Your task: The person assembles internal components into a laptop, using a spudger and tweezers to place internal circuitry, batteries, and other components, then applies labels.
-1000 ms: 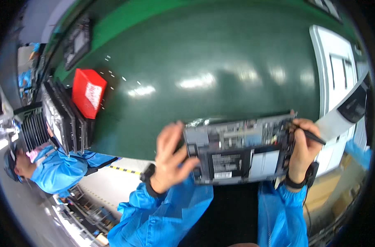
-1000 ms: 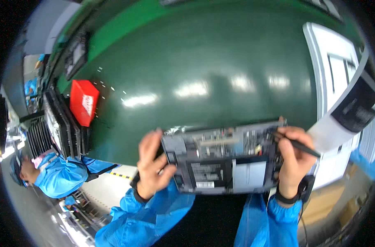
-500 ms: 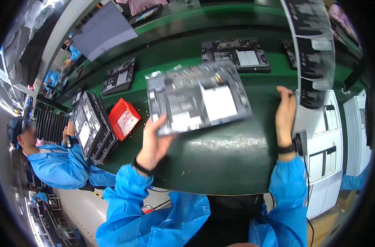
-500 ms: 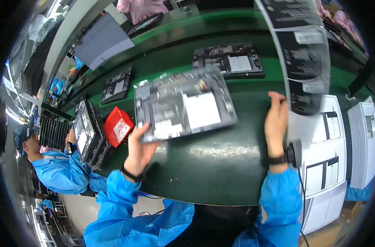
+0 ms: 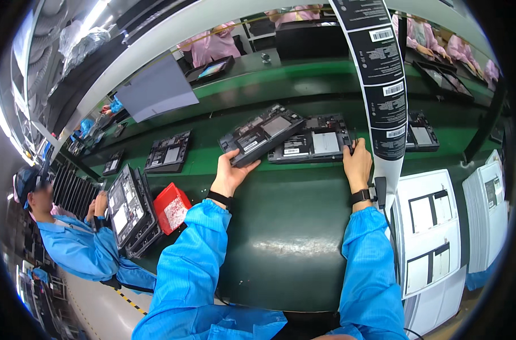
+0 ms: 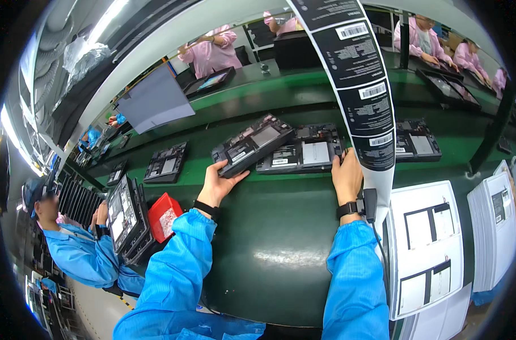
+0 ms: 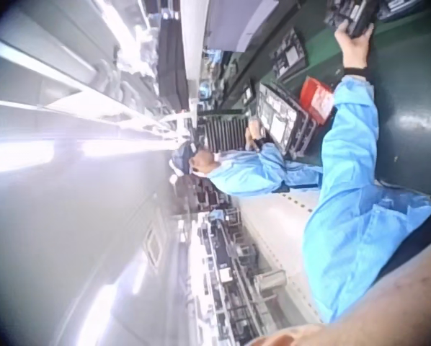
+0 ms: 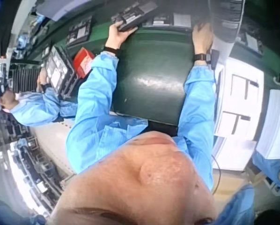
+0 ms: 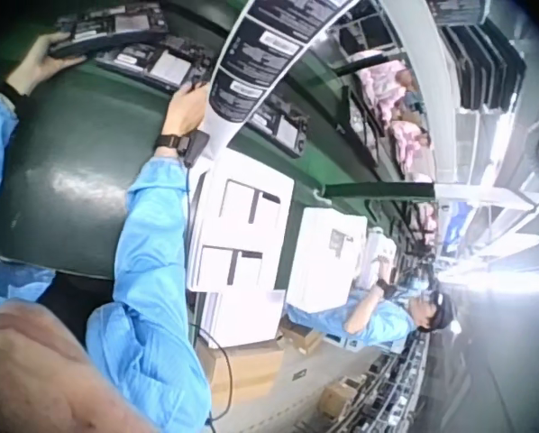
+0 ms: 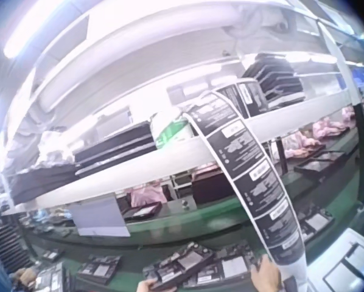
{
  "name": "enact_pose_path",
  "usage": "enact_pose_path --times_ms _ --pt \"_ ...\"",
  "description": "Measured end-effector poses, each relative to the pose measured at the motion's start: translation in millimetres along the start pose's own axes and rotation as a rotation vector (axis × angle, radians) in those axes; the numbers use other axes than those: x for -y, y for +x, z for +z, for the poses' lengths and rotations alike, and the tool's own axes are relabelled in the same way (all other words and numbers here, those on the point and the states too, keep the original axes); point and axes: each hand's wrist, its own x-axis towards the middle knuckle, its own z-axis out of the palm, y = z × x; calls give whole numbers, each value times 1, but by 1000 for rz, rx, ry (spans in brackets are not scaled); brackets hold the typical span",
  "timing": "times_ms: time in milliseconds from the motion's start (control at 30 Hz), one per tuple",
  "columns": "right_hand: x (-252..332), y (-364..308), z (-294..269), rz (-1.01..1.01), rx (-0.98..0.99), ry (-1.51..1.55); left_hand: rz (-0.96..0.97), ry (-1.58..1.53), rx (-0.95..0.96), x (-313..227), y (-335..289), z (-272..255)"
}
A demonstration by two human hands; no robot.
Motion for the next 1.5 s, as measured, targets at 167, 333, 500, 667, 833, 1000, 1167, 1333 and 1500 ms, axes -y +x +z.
enact_pose_path --times_ms 167,333,500,667,833,1000,1167,1333,1500 --pt "-5 -10 4 8 78 201 59 188 93 10 15 10" --pt "3 -16 11 168 -11 347 21 209 71 16 -2 8" --pt "-23 -15 11 171 -116 620 -16 235 148 34 -29 24" --pt "-26 -38 -27 246 -125 602 -31 68 63 4 -16 -1" --pt "-60 -79 -43 334 15 551 6 113 -4 -36 23 -44" --pt "-50 -129 -74 221 -3 620 528 327 103 -40 38 -72" --pt "-3 -172 -108 177 -56 792 367 785 -77 9 -83 14" --pt "1 -199 -147 399 -9 774 399 1209 243 33 -39 -25" --pt "-25 -247 -179 254 13 808 678 1464 553 85 -115 -1"
